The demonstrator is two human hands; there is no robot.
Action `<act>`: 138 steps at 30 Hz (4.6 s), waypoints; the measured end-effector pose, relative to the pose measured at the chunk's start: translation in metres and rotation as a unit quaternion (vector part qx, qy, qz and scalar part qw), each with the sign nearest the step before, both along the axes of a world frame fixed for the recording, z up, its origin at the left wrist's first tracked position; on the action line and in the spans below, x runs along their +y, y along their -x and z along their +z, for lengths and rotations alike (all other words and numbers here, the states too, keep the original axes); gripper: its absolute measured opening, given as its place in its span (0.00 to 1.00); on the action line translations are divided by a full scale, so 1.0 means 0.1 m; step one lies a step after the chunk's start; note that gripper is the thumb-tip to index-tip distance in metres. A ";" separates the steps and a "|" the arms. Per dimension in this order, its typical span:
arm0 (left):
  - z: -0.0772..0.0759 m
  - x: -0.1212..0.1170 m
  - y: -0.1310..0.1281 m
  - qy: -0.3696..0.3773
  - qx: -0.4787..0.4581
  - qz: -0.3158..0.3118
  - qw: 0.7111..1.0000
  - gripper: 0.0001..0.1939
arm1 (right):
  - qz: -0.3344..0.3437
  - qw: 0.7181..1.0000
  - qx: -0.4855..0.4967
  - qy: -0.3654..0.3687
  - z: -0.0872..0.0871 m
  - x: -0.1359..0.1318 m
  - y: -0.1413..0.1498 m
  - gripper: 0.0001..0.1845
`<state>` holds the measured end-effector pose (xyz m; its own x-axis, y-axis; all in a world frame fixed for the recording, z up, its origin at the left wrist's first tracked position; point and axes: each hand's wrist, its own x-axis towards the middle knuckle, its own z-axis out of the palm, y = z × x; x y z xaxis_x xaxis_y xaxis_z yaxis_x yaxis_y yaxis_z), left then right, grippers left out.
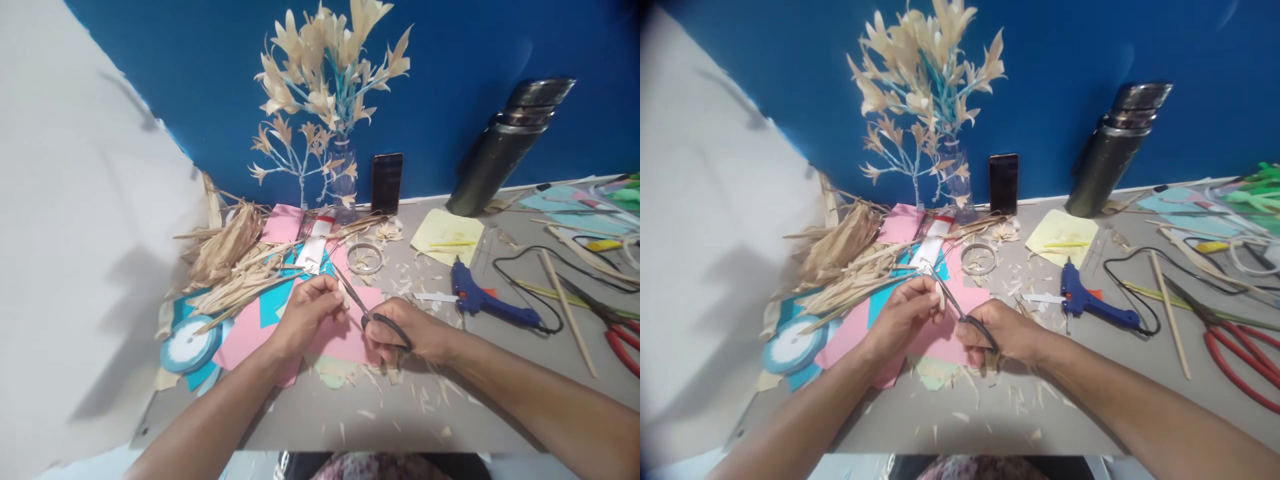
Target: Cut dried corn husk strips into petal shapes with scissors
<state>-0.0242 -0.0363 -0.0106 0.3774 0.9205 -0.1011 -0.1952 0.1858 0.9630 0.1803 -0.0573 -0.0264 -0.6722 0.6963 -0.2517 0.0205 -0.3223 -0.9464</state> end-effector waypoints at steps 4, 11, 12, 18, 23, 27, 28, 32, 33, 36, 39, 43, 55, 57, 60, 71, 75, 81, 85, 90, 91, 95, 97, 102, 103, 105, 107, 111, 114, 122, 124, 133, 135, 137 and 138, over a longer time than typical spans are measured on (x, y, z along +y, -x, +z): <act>0.01 -0.01 0.01 -0.002 0.023 0.016 1.000 0.07 | 0.000 1.000 0.000 -0.001 -0.02 0.00 0.00 0.31; 0.00 0.00 0.02 -0.006 0.038 0.018 0.999 0.07 | -0.006 1.000 0.012 0.005 -0.04 -0.01 0.00 0.30; 0.00 0.00 0.02 -0.005 0.034 0.019 0.999 0.07 | -0.005 1.000 0.012 0.003 -0.03 -0.01 0.00 0.30; 0.02 -0.01 -0.01 0.010 0.003 0.023 1.000 0.07 | -0.009 1.000 -0.013 -0.005 0.05 -0.03 0.02 0.30; 0.03 -0.01 -0.01 0.026 -0.010 0.019 0.999 0.07 | -0.021 0.999 -0.018 -0.018 0.03 -0.04 0.03 0.30; 0.05 -0.02 -0.02 0.037 -0.011 0.014 0.999 0.08 | -0.019 1.000 -0.007 -0.019 0.01 -0.04 0.04 0.31; 0.05 -0.02 -0.02 0.040 -0.010 0.012 0.999 0.08 | -0.019 1.000 -0.006 -0.015 0.00 -0.04 0.04 0.31; 0.07 -0.02 -0.02 0.046 -0.009 0.005 0.999 0.10 | -0.037 0.999 0.006 0.012 -0.05 -0.04 0.04 0.31; 0.07 -0.02 -0.02 0.047 -0.011 0.002 0.999 0.10 | -0.041 0.999 0.010 0.018 -0.07 -0.04 0.04 0.30; 0.04 -0.02 -0.02 0.055 -0.014 -0.010 0.998 0.10 | -0.052 0.998 0.018 0.032 -0.08 -0.05 0.05 0.28; 0.01 -0.03 -0.04 0.066 -0.024 -0.021 0.997 0.11 | -0.063 0.997 0.025 0.040 -0.06 -0.05 0.07 0.28; 0.01 -0.03 -0.06 0.075 -0.032 -0.012 0.997 0.12 | -0.120 0.992 0.020 0.027 -0.01 -0.03 0.09 0.27; -0.06 -0.10 -0.16 0.109 0.000 0.001 0.994 0.12 | -0.278 0.959 0.044 -0.012 -0.03 -0.03 0.13 0.19; -0.06 -0.10 -0.16 0.115 -0.002 0.003 0.993 0.11 | -0.270 0.962 0.045 -0.009 -0.03 -0.03 0.13 0.17; -0.06 -0.10 -0.16 0.117 -0.008 0.004 0.993 0.11 | -0.263 0.963 0.051 0.018 -0.03 -0.02 0.12 0.15; -0.06 -0.10 -0.11 0.065 0.006 0.000 0.998 0.07 | -0.234 0.967 0.089 0.048 0.01 0.03 0.11 0.14; -0.07 -0.10 -0.10 0.075 -0.005 -0.001 0.997 0.08 | -0.232 0.969 0.074 0.039 0.01 0.01 0.11 0.13; -0.10 -0.09 -0.11 0.062 0.018 0.000 0.998 0.07 | -0.259 0.963 0.067 -0.037 -0.05 -0.04 0.11 0.11; -0.11 -0.10 -0.12 0.061 0.018 -0.005 0.998 0.07 | -0.268 0.959 0.045 -0.078 -0.06 -0.05 0.11 0.09; -0.08 -0.10 -0.13 0.067 0.021 -0.004 0.998 0.07 | -0.254 0.958 -0.007 -0.133 -0.02 -0.07 0.13 0.06; -0.07 -0.10 -0.13 0.074 0.020 -0.008 0.997 0.07 | -0.250 0.959 -0.013 -0.131 -0.02 -0.07 0.13 0.06; -0.03 -0.11 -0.16 0.174 -0.046 -0.086 0.980 0.06 | -0.213 0.970 -0.014 -0.112 -0.03 -0.07 0.10 0.08; 0.00 -0.12 -0.15 0.217 -0.086 -0.128 0.964 0.05 | -0.196 0.973 -0.007 -0.119 -0.01 -0.06 0.07 0.09; 0.06 -0.05 -0.07 0.213 -0.148 -0.103 0.960 0.08 | -0.163 0.978 0.015 -0.130 0.09 -0.01 0.00 0.08; 0.07 -0.03 -0.05 0.202 -0.153 -0.091 0.963 0.09 | -0.161 0.978 0.013 -0.130 0.11 -0.01 -0.01 0.07; 0.05 0.00 -0.03 0.172 -0.133 -0.090 0.972 0.11 | -0.161 0.979 0.005 -0.128 0.14 0.00 -0.02 0.07; 0.03 0.00 -0.03 0.138 -0.075 -0.113 0.981 0.14 | -0.152 0.981 0.005 -0.118 0.16 0.00 -0.01 0.08; 0.00 -0.05 -0.08 0.111 0.028 -0.114 0.987 0.11 | -0.147 0.984 0.008 -0.097 0.11 -0.01 0.02 0.10; -0.01 -0.07 -0.11 0.114 0.016 -0.083 0.990 0.11 | -0.186 0.978 0.014 -0.089 0.06 0.00 0.04 0.13; -0.01 -0.14 -0.14 0.165 -0.118 -0.172 0.964 0.12 | -0.185 0.980 0.053 -0.042 0.08 -0.02 0.07 0.13; 0.00 -0.14 -0.15 0.176 -0.153 -0.188 0.954 0.12 | -0.177 0.981 0.069 -0.025 0.11 -0.03 0.06 0.15; -0.05 -0.13 -0.15 0.136 -0.034 -0.140 0.980 0.15 | -0.150 0.986 0.048 -0.055 0.11 0.00 0.02 0.17; -0.07 -0.13 -0.13 0.132 -0.045 -0.164 0.977 0.13 | -0.135 0.988 0.053 -0.043 0.12 -0.02 0.02 0.17; -0.06 -0.12 -0.11 0.138 -0.083 -0.213 0.964 0.14 | -0.113 0.991 0.071 -0.013 0.13 -0.03 0.01 0.17; -0.04 -0.11 -0.10 0.146 -0.104 -0.231 0.956 0.14 | -0.110 0.991 0.076 -0.006 0.14 -0.03 0.01 0.16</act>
